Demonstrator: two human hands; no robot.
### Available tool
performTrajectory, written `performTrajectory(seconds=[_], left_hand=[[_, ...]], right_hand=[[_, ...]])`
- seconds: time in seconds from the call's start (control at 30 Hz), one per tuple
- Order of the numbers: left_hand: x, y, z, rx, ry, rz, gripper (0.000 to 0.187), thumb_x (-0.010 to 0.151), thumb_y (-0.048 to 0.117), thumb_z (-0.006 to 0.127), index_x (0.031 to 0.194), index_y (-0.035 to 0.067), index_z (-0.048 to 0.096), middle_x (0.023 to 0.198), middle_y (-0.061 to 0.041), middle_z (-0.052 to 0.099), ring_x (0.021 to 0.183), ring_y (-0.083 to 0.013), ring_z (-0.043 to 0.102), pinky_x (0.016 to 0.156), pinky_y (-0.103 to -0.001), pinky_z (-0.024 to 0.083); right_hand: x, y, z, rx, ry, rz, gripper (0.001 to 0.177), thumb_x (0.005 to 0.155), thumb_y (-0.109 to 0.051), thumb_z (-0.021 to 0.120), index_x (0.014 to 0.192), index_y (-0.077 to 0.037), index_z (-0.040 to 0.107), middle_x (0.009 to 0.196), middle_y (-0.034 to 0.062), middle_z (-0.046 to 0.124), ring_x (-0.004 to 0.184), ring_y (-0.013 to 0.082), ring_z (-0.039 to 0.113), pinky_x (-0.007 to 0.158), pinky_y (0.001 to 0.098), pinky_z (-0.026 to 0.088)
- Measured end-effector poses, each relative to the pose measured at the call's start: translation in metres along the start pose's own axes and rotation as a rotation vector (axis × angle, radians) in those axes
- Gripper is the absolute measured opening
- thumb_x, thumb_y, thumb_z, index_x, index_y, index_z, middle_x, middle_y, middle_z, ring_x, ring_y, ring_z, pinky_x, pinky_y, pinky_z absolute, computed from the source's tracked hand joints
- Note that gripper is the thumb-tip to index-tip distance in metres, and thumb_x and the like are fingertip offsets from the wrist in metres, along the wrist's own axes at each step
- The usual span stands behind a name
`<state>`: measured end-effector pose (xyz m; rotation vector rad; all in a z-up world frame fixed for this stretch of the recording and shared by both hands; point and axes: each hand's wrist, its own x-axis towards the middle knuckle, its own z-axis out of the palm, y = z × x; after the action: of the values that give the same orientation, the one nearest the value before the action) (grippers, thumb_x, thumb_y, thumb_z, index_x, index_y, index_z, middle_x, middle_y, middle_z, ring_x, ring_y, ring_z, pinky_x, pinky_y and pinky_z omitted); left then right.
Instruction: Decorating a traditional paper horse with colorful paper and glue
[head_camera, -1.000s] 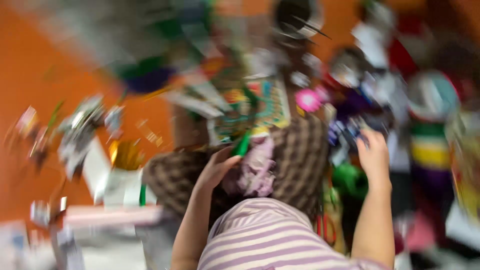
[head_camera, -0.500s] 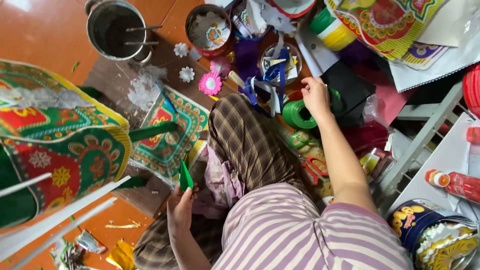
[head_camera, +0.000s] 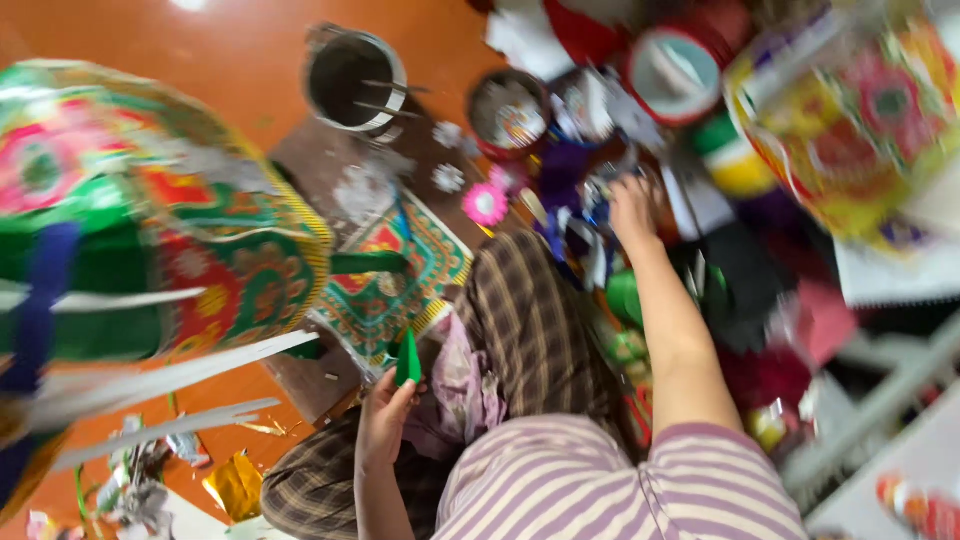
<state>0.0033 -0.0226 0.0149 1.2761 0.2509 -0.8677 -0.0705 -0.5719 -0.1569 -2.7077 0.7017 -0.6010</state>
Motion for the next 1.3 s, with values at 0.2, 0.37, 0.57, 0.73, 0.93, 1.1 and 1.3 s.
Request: performTrajectory(seconds=[0.2, 0.37, 0.57, 0.73, 0.93, 1.1, 1.3], left_hand=[[0.005, -0.004, 0.018, 0.064, 0.099, 0.098, 0.041, 0.091, 0.006, 0.068, 0.129, -0.009, 0.066, 0.097, -0.013, 0.072, 0.078, -0.0158, 0.06, 0.071, -0.027, 0.047], [0.018, 0.001, 0.032, 0.108, 0.01, 0.108, 0.032, 0.089, 0.007, 0.069, 0.12, -0.004, 0.073, 0.094, -0.005, 0.071, 0.078, -0.0114, 0.059, 0.071, -0.023, 0.045], [0.031, -0.001, 0.041, 0.131, 0.002, 0.154, 0.035, 0.084, 0.008, 0.066, 0.118, -0.001, 0.071, 0.09, -0.004, 0.071, 0.077, -0.0107, 0.061, 0.071, -0.021, 0.047], [0.025, 0.011, 0.05, 0.118, 0.008, 0.168, 0.029, 0.087, 0.014, 0.062, 0.111, 0.0, 0.071, 0.085, -0.003, 0.068, 0.073, -0.0091, 0.058, 0.066, -0.02, 0.043], [0.031, 0.016, 0.035, 0.103, 0.02, 0.357, 0.025, 0.092, 0.022, 0.067, 0.105, 0.0, 0.069, 0.08, -0.002, 0.064, 0.066, -0.0099, 0.053, 0.059, -0.023, 0.039], [0.044, 0.001, 0.023, -0.024, 0.248, 0.492, 0.043, 0.082, 0.019, 0.089, 0.12, 0.003, 0.075, 0.096, -0.009, 0.075, 0.088, -0.0116, 0.065, 0.069, -0.025, 0.058], [0.016, 0.024, 0.03, 0.008, 0.299, 0.601, 0.046, 0.084, 0.018, 0.09, 0.123, -0.001, 0.072, 0.103, -0.016, 0.076, 0.097, -0.0164, 0.065, 0.085, -0.033, 0.058]], right_hand=[[0.004, 0.033, 0.027, -0.5, -0.087, -0.025, 0.025, 0.074, -0.016, 0.071, 0.099, -0.018, 0.07, 0.099, 0.007, 0.07, 0.092, 0.0314, 0.067, 0.09, 0.0443, 0.049], [0.014, 0.049, 0.016, -0.197, 0.065, 0.033, 0.019, 0.092, -0.007, 0.068, 0.105, -0.006, 0.081, 0.094, 0.0193, 0.074, 0.08, 0.037, 0.066, 0.076, 0.0455, 0.052], [0.03, 0.012, -0.007, 0.426, 0.239, 0.067, 0.015, 0.103, 0.012, 0.065, 0.118, 0.011, 0.065, 0.104, 0.0234, 0.066, 0.085, 0.0321, 0.06, 0.082, 0.0398, 0.052], [0.038, -0.18, -0.078, 0.75, -0.141, 0.2, 0.022, 0.101, 0.01, 0.058, 0.118, 0.001, 0.067, 0.109, 0.0138, 0.069, 0.091, 0.0197, 0.062, 0.08, 0.027, 0.052], [0.032, -0.327, -0.116, 1.015, -0.513, 0.147, 0.029, 0.092, 0.003, 0.063, 0.12, -0.003, 0.067, 0.114, 0.0142, 0.071, 0.102, 0.0239, 0.066, 0.092, 0.0331, 0.057], [0.017, -0.384, -0.112, 1.267, -0.511, 0.083, 0.046, 0.081, 0.008, 0.077, 0.125, -0.005, 0.07, 0.094, 0.0105, 0.069, 0.087, 0.0143, 0.063, 0.085, 0.0292, 0.056], [0.013, -0.396, -0.116, 1.265, -0.573, 0.013, 0.048, 0.08, 0.009, 0.079, 0.126, -0.005, 0.069, 0.087, 0.0085, 0.069, 0.08, 0.0114, 0.061, 0.077, 0.0249, 0.055]])
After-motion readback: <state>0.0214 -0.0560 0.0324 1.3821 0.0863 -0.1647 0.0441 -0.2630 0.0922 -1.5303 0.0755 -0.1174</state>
